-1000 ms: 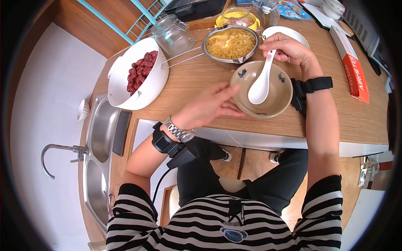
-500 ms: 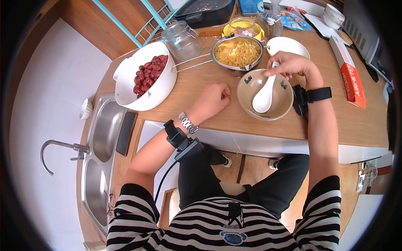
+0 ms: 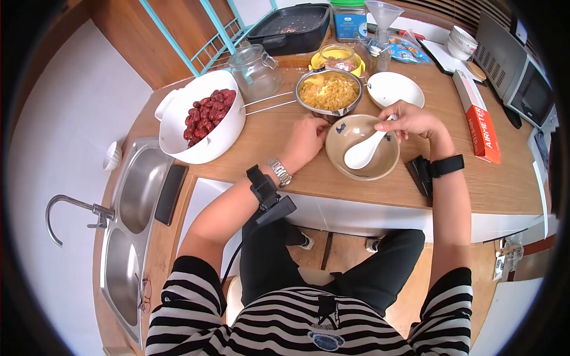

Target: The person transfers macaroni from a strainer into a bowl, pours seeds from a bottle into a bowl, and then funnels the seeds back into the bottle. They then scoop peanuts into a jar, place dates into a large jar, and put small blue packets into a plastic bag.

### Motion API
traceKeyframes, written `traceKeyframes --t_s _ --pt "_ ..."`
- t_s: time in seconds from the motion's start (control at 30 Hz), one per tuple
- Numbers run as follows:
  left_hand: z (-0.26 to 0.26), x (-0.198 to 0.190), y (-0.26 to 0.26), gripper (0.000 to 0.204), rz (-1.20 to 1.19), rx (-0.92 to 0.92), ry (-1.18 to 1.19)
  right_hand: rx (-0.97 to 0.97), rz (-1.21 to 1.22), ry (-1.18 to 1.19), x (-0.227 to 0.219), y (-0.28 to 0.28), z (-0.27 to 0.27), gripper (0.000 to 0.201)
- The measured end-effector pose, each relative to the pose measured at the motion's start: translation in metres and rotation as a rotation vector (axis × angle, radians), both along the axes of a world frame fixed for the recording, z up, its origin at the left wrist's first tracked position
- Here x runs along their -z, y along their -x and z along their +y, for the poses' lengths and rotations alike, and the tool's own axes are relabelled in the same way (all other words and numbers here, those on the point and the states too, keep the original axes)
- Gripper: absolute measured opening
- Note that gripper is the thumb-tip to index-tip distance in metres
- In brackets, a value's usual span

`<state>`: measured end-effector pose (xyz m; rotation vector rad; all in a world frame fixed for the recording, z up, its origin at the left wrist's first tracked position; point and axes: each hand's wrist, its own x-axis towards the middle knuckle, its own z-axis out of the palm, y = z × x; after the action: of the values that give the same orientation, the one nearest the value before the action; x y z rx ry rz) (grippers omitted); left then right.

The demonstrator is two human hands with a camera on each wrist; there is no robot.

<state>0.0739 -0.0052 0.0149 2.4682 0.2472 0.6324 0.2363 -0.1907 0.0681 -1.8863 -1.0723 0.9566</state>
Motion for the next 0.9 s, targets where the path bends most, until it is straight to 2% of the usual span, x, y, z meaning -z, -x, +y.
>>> traceKeyframes --t_s 0.2,0.3,0.37,0.43,0.53,0.7,0.9 --pt "-0.008 -0.003 -0.002 0.018 -0.052 0.126 -0.093 0.020 0.046 -0.067 0.008 -0.001 -0.006 0.029" --pt "-0.012 -0.007 0.000 0.018 -0.039 0.132 -0.147 0.018 0.108 -0.127 0.020 -0.008 -0.009 0.031" --pt "-0.012 -0.008 0.000 0.017 -0.043 0.134 -0.150 0.019 0.270 -0.199 0.029 -0.015 -0.013 0.032" --pt "-0.012 -0.006 0.001 0.017 -0.044 0.137 -0.151 0.016 0.298 -0.228 0.033 -0.017 -0.014 0.032" --pt "-0.010 0.001 -0.002 0.016 -0.130 0.128 -0.084 0.017 0.313 -0.246 0.033 -0.015 -0.017 0.031" --pt "0.000 0.006 0.002 0.018 -0.034 0.005 -0.131 -0.001 0.388 -0.125 0.032 -0.006 -0.014 0.028" --pt "0.002 0.007 0.002 0.018 -0.054 -0.006 -0.089 0.043 0.439 -0.220 0.033 -0.012 -0.017 0.021"
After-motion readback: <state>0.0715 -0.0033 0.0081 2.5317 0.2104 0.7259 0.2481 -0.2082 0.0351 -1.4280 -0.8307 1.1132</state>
